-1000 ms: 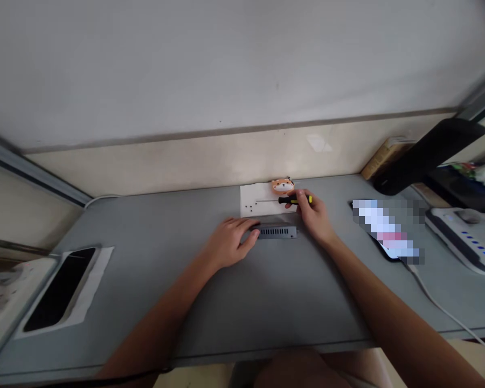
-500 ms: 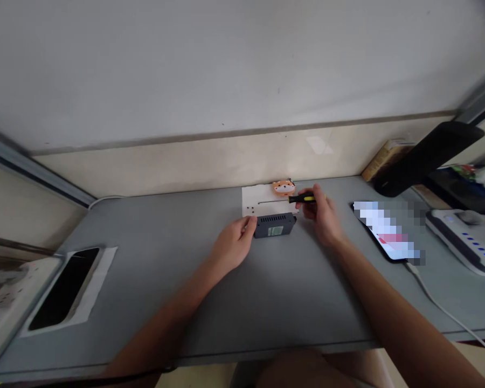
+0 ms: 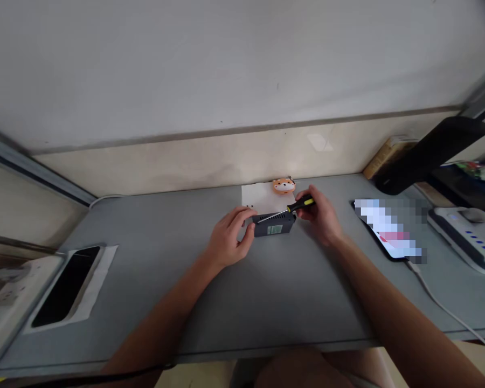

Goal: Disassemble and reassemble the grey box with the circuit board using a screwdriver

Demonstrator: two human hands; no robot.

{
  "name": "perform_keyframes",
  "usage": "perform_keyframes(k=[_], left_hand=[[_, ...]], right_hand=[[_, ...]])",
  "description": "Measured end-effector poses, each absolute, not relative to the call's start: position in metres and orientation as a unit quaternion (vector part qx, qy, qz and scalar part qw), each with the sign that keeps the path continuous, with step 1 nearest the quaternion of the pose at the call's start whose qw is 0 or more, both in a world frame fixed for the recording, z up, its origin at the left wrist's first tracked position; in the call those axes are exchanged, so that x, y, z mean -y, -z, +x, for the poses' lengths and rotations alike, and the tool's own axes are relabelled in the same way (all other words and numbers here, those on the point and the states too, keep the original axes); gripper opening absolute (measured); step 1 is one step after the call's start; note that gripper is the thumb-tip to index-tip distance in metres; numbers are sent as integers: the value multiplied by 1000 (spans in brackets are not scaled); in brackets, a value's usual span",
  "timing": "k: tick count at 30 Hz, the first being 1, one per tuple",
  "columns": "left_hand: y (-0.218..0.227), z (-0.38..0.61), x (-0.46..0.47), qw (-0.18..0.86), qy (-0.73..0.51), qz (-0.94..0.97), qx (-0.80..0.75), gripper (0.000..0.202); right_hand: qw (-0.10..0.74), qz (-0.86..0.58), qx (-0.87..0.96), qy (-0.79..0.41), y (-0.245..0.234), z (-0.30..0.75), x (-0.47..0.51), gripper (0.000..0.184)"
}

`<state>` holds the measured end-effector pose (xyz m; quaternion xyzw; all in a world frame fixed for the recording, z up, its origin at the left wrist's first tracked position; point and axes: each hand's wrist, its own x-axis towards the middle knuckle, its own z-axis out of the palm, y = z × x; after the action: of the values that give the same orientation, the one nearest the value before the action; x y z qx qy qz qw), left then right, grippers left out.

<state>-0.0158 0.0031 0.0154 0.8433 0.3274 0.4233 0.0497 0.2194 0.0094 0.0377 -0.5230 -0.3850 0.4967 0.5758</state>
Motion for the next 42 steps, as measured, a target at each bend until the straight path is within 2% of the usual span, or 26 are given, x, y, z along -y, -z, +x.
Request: perform_keyframes(k=[6, 13, 19, 26, 33, 42], left_hand=[[-14, -16, -4, 14, -408, 858, -312, 17], [-15, -20, -8, -46, -397, 869, -290, 14], [-20, -27, -12, -98, -345, 899, -252, 21], [-17, -25, -11, -54, -354, 891, -279, 17], [-12, -21, -10, -18, -355, 892, -280, 29], [-31, -33, -12, -66, -368, 882, -287, 30]], right_hand=[[565, -528, 406, -487, -35, 220, -10, 55], [592, -535, 385, -464, -30, 221, -14, 56], [535, -558, 502, -387, -26, 217, -12, 63], [516, -522, 565, -377, -22, 216, -9, 61], [546, -528, 519, -391, -25, 218, -11, 65], [636, -499, 384, -447, -32, 226, -14, 58]])
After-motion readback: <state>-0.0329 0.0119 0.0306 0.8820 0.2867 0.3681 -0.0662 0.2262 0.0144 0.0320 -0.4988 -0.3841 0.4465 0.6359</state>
